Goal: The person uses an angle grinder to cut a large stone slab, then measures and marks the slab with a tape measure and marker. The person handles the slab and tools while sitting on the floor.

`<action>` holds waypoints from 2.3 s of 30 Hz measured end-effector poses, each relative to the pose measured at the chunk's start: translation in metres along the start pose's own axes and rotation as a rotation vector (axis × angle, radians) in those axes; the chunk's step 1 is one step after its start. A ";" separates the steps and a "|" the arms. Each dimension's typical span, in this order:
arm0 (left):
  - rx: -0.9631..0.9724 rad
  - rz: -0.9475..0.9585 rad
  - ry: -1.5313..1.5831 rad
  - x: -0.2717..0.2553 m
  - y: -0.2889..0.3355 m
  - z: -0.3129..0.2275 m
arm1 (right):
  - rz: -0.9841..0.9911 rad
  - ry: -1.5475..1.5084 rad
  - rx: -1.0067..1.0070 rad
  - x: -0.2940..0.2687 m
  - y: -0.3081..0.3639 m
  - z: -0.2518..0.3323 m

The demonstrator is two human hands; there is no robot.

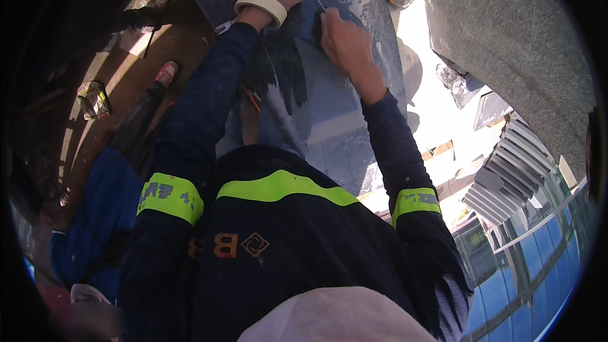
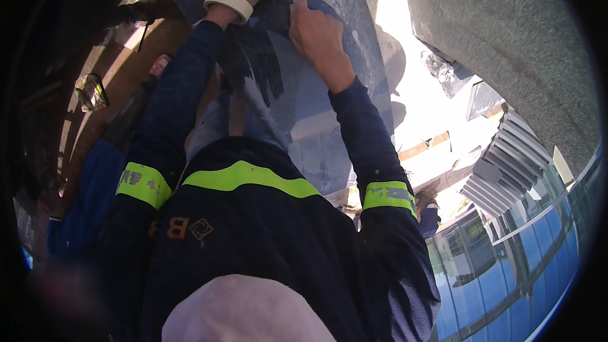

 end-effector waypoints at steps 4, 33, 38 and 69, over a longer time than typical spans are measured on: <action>-0.112 0.061 0.027 -0.018 0.001 -0.020 | -0.061 0.021 -0.035 0.015 -0.005 -0.013; -0.184 0.056 0.127 -0.028 0.005 -0.023 | -0.012 0.046 -0.163 0.021 -0.020 -0.008; -0.162 0.062 0.139 -0.024 0.003 -0.021 | -0.008 0.040 -0.284 0.017 -0.033 -0.003; -0.160 0.041 0.081 -0.024 0.006 -0.020 | 0.818 0.359 0.062 0.016 -0.060 0.012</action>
Point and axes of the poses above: each hand's wrist, its own y-axis away from the middle knuckle, its own x-axis out of the palm, z = x × y, the point moved 8 cm from there along -y, towards the middle knuckle, and after that the axes turned 3 degrees about x, right-handed, at the moved point
